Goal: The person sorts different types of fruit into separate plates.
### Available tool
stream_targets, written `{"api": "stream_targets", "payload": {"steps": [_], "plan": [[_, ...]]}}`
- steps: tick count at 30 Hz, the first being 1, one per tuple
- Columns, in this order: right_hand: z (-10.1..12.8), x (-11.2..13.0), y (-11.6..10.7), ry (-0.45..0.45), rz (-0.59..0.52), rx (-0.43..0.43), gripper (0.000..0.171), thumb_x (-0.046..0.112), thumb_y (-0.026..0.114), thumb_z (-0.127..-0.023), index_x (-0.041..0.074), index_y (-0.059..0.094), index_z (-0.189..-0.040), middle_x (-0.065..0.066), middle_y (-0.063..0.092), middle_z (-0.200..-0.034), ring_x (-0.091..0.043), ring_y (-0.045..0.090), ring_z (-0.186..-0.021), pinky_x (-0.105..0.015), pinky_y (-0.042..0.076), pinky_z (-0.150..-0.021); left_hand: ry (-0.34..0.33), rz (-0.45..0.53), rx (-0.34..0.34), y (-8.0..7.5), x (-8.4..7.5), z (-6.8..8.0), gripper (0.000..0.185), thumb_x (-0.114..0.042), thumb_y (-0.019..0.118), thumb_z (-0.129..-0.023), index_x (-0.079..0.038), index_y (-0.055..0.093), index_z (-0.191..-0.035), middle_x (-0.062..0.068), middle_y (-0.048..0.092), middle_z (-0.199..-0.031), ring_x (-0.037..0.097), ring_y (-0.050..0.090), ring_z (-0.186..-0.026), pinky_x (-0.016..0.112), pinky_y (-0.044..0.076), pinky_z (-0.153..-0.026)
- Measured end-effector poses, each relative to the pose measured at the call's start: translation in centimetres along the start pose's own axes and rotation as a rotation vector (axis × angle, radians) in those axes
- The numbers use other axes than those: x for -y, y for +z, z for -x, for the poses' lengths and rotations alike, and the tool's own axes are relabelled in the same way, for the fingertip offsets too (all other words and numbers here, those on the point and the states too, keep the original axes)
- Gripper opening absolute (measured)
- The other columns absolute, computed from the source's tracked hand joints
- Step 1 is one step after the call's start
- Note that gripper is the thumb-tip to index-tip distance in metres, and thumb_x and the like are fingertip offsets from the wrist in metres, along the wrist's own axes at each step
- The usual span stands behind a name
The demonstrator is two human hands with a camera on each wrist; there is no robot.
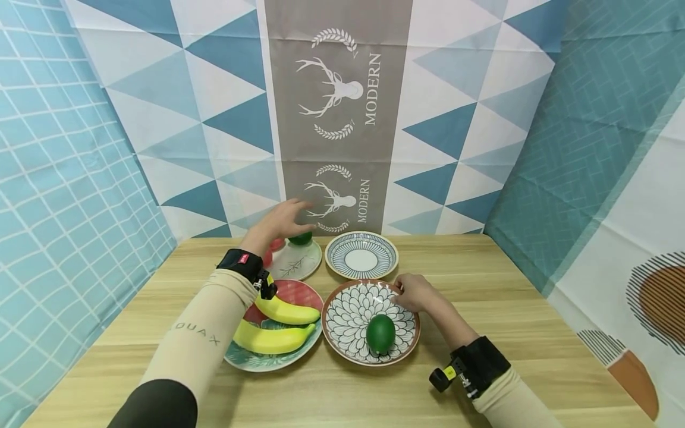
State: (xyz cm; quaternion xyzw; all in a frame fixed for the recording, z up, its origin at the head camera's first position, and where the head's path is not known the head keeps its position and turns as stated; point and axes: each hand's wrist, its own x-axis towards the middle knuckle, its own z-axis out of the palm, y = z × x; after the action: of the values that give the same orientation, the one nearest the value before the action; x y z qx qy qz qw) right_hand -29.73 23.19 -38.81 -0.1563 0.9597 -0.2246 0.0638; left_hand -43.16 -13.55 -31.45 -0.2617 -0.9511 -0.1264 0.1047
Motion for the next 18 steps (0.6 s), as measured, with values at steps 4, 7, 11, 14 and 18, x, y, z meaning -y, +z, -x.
{"api": "stream_targets", "payload": {"steps": [4, 7, 11, 14, 18], "plan": [[0.0, 0.0, 0.0, -0.005, 0.006, -0.005, 0.018, 0.015, 0.079, -0.094, 0.002, 0.067, -0.098, -0.007, 0.066, -0.088, -0.022, 0.061, -0.083, -0.038, 0.053, -0.073, -0.044, -0.023, 0.023, 0.6, 0.8, 0.2, 0.068, -0.044, 0.07, -0.099, -0.005, 0.053, -0.153, 0.02, 0.051, -0.153, 0.038, 0.049, -0.141, 0.053, 0.039, -0.118], [0.1, 0.0, -0.2, 0.004, 0.005, 0.002, 0.018, 0.015, 0.079, -0.095, 0.001, 0.067, -0.099, -0.008, 0.066, -0.088, -0.023, 0.061, -0.083, -0.038, 0.054, -0.073, -0.073, -0.035, 0.036, 1.1, 1.1, 0.2, 0.068, -0.044, 0.07, -0.099, -0.006, 0.054, -0.152, 0.02, 0.051, -0.153, 0.04, 0.05, -0.14, 0.054, 0.041, -0.116], [0.2, 0.0, -0.2, 0.011, -0.004, 0.004, 0.018, 0.014, 0.079, -0.095, 0.001, 0.067, -0.098, -0.008, 0.065, -0.087, -0.023, 0.061, -0.082, -0.038, 0.053, -0.072, -0.091, -0.045, 0.048, 1.9, 1.3, 0.2, 0.068, -0.043, 0.07, -0.099, -0.006, 0.052, -0.154, 0.02, 0.051, -0.154, 0.04, 0.052, -0.139, 0.054, 0.042, -0.115], [0.2, 0.0, -0.1, 0.012, -0.017, 0.009, 0.017, 0.014, 0.079, -0.095, 0.001, 0.067, -0.098, -0.007, 0.065, -0.087, -0.022, 0.061, -0.082, -0.036, 0.053, -0.071, -0.088, -0.035, 0.045, 2.4, 1.3, 0.1, 0.068, -0.041, 0.071, -0.099, -0.005, 0.053, -0.153, 0.021, 0.051, -0.153, 0.041, 0.051, -0.139, 0.055, 0.042, -0.116], [0.1, 0.0, 0.0, 0.009, -0.02, 0.01, 0.017, 0.014, 0.079, -0.095, 0.002, 0.067, -0.099, -0.006, 0.065, -0.087, -0.021, 0.061, -0.082, -0.035, 0.053, -0.071, -0.087, -0.02, 0.036, 2.9, 1.5, -0.2, 0.067, -0.039, 0.072, -0.099, -0.004, 0.054, -0.152, 0.021, 0.051, -0.154, 0.041, 0.05, -0.141, 0.055, 0.041, -0.116]]}}
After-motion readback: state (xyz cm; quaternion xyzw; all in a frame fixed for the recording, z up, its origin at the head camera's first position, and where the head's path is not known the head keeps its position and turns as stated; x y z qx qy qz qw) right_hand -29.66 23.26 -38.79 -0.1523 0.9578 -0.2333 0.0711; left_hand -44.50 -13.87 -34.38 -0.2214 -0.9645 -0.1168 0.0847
